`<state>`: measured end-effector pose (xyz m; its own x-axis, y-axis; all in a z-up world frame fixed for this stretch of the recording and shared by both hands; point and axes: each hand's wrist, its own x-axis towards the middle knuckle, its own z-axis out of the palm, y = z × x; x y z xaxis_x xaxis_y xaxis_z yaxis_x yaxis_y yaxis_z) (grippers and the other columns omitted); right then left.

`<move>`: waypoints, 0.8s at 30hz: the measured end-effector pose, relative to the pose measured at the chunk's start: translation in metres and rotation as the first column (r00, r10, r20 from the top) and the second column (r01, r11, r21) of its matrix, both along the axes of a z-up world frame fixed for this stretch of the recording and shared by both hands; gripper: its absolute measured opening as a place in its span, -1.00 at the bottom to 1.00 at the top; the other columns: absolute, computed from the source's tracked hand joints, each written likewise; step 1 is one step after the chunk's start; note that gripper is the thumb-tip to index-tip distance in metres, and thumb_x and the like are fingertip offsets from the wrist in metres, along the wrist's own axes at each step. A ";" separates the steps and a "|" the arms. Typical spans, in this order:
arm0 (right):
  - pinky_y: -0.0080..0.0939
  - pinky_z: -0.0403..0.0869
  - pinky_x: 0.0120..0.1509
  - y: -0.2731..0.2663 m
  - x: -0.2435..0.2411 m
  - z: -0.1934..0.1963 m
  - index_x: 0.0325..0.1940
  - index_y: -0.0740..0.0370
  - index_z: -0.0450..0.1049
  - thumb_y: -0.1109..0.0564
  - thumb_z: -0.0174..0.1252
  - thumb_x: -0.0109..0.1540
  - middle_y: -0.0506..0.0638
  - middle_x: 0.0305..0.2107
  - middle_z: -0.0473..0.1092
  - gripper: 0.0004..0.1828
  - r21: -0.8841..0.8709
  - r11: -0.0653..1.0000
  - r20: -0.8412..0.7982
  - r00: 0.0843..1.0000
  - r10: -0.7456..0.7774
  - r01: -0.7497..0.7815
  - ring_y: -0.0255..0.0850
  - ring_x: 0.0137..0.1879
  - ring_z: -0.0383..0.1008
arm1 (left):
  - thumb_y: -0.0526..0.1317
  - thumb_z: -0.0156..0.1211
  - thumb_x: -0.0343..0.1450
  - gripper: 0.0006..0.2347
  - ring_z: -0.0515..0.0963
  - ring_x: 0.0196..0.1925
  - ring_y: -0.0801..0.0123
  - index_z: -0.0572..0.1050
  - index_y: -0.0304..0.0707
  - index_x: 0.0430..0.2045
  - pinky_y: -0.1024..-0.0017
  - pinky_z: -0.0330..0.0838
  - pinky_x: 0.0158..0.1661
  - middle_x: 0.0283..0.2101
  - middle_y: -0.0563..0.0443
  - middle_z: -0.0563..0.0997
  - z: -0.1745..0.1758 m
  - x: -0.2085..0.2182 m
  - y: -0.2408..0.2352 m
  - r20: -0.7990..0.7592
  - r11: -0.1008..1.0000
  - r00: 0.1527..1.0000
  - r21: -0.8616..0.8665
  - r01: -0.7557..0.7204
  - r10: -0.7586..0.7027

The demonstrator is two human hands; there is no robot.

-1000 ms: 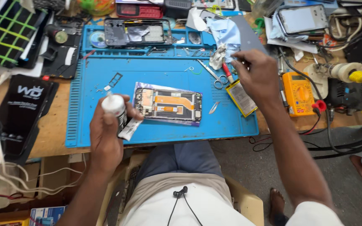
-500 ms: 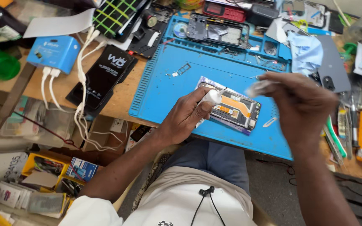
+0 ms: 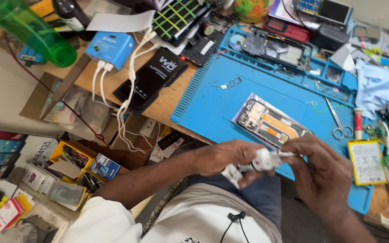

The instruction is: The person applies adhesive to the interior of a disassembled smartphone, then installs a new battery and secures it with adhesive strips. The person also handles a small metal bracket and a tube of adhesive during the process.

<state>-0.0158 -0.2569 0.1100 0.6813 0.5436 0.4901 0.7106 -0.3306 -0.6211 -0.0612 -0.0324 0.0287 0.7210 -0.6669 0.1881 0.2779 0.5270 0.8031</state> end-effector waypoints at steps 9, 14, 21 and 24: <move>-0.44 0.40 -0.09 0.013 -0.021 -0.068 -0.09 0.39 0.40 0.27 0.10 0.45 0.08 -0.28 0.47 -0.91 0.369 0.916 -0.189 0.978 -0.090 0.156 -0.31 -0.22 0.42 | 0.12 -0.07 0.63 -0.53 0.60 -0.24 0.18 0.41 -0.45 0.06 0.24 0.51 -0.15 -0.28 -0.12 0.54 0.031 -0.027 0.008 0.648 0.656 0.687 0.367 -0.659 0.328; -0.38 0.42 -0.09 0.010 -0.012 -0.079 -0.08 0.36 0.39 0.31 0.09 0.45 0.06 -0.26 0.47 -0.96 0.226 0.954 -0.057 0.980 -0.189 0.197 -0.30 -0.19 0.45 | 0.04 -0.01 0.60 -0.60 0.64 -0.16 0.00 0.38 -0.39 0.07 0.09 0.51 -0.09 -0.17 -0.21 0.58 0.054 -0.035 0.014 0.841 0.344 0.482 0.389 -0.855 0.247; -0.25 0.45 0.03 -0.054 0.085 -0.033 0.03 0.42 0.48 0.32 0.14 0.46 0.17 -0.19 0.47 -0.92 -0.038 0.902 0.235 0.881 -0.410 0.430 -0.07 -0.12 0.52 | -0.01 0.11 0.49 -0.59 0.61 -0.04 -0.10 0.44 -0.38 0.08 0.04 0.48 -0.07 -0.03 -0.26 0.59 0.037 -0.024 0.085 0.899 -0.163 0.385 0.420 -0.893 0.207; -0.04 0.46 0.01 -0.060 0.106 -0.002 0.20 0.35 0.51 0.34 0.21 0.36 0.26 -0.18 0.49 -0.69 -0.227 0.910 0.338 0.905 -0.260 0.347 0.09 -0.12 0.52 | -0.03 0.15 0.50 -0.62 0.52 -0.03 -0.13 0.50 -0.42 0.01 -0.04 0.37 -0.04 -0.07 -0.28 0.56 0.042 0.006 0.116 0.925 -0.311 0.378 0.367 -0.877 0.026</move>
